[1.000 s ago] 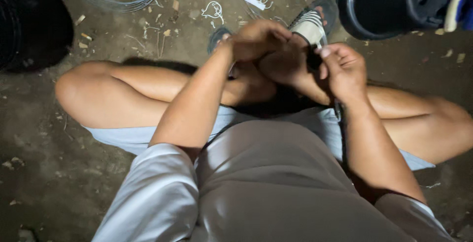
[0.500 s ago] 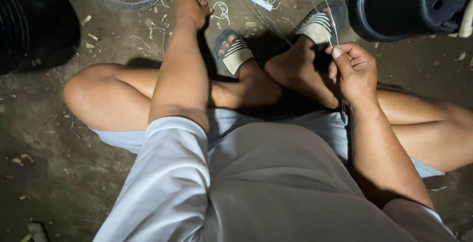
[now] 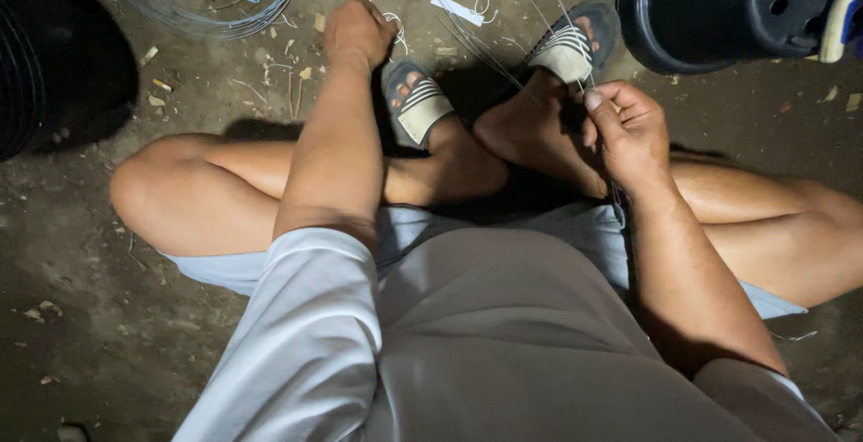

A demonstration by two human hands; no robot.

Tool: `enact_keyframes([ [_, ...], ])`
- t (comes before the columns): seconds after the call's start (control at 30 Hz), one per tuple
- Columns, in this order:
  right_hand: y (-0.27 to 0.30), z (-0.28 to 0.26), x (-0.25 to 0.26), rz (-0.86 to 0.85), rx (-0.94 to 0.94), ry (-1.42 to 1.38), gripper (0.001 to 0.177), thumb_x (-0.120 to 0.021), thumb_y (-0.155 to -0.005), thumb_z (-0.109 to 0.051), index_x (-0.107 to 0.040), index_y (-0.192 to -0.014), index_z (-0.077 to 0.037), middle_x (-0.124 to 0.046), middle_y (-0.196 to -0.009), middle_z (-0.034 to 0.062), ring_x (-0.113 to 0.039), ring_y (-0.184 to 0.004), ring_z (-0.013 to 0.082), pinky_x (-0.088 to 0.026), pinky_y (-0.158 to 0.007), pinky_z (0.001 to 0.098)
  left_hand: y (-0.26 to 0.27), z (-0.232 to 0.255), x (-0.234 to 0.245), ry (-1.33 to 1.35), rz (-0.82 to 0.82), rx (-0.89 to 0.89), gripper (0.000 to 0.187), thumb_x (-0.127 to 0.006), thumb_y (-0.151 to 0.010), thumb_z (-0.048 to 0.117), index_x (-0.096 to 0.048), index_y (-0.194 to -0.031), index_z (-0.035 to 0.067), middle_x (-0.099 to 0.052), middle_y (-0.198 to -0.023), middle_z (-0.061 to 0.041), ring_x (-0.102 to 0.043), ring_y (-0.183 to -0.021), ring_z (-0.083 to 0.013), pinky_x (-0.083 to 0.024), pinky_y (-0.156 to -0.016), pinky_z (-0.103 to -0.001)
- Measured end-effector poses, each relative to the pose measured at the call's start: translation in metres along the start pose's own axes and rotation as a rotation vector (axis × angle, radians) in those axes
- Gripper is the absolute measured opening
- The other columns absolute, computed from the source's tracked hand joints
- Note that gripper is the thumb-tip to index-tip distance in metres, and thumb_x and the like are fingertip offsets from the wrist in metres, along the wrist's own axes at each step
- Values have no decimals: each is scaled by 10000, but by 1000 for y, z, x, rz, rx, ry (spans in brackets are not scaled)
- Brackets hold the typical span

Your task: The person sits on the floor and repeatedly bends thin metal wire by hand into small loops. They use pliers to cut the wire and occasionally adjust the loops. The finished wire pieces are placed on the floor nearby.

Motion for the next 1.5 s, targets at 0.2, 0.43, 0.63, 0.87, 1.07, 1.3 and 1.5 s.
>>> enact_keyframes([
  [0.2,2,5,4,15,-9,55,125,-587,-1108,-128,-665,-1061,-43,-598,-675,-16,-490,-550,46,-366,-528,205,11,6,-12,81,-34,21,188,-803,-774,263,-758,-893,125,-749,-1019,-131,-707,-987,-320,-547,-883,-417],
  [0.43,2,3,3,14,-2,49,130,-582,-1103,-120,-668,-1064,-31,-596,-677,-14,-492,-556,50,-374,-533,206,-4,-2,-25,303,23,-18,208,-813,-747,242,-763,-848,67,-767,-888,-140,-752,-859,-269,-567,-825,-360],
  [0.63,4,-4,-3,-34,58,-18,139,-571,-1107,-115,-658,-1074,-11,-576,-683,-14,-490,-562,54,-395,-543,212,-14,17,-16,580,25,-178,162,-735,-836,175,-705,-829,16,-788,-808,-99,-759,-741,-187,-605,-733,-320],
  [0.87,10,-10,-8,-77,85,-8,155,-567,-1111,-116,-660,-1056,-4,-573,-673,-12,-483,-563,55,-393,-552,211,8,60,-9,1526,-472,-101,146,-611,-1013,117,-632,-1144,56,-671,-870,-43,-723,-840,-197,-613,-776,-360],
  [1.07,19,-11,-17,-163,85,-3,154,-571,-1090,-121,-668,-1045,-10,-572,-648,-11,-483,-552,53,-391,-543,212,15,67,4,1631,-489,-161,302,-617,-1015,167,-649,-1298,67,-637,-904,-26,-716,-902,-194,-618,-832,-356],
  [1.3,22,-8,-19,-173,42,27,172,-575,-1089,-140,-684,-1053,-11,-576,-654,-21,-484,-564,47,-386,-544,209,4,65,-4,1517,-387,-194,325,-674,-1007,203,-623,-1287,45,-655,-936,-39,-723,-900,-197,-657,-825,-367],
  [1.5,20,-7,-18,-178,53,38,184,-583,-1087,-157,-684,-1053,-7,-591,-662,-15,-498,-567,49,-394,-548,208,8,71,-3,1398,-353,-245,315,-664,-1007,226,-659,-1269,52,-654,-943,-26,-716,-900,-157,-659,-809,-323],
])
Point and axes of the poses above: each hand's wrist, its own y-axis away from the middle knuckle, its own x-axis out of the back of the hand, z = x × y, the point moved 9 cm from there along -y, towards the middle knuckle
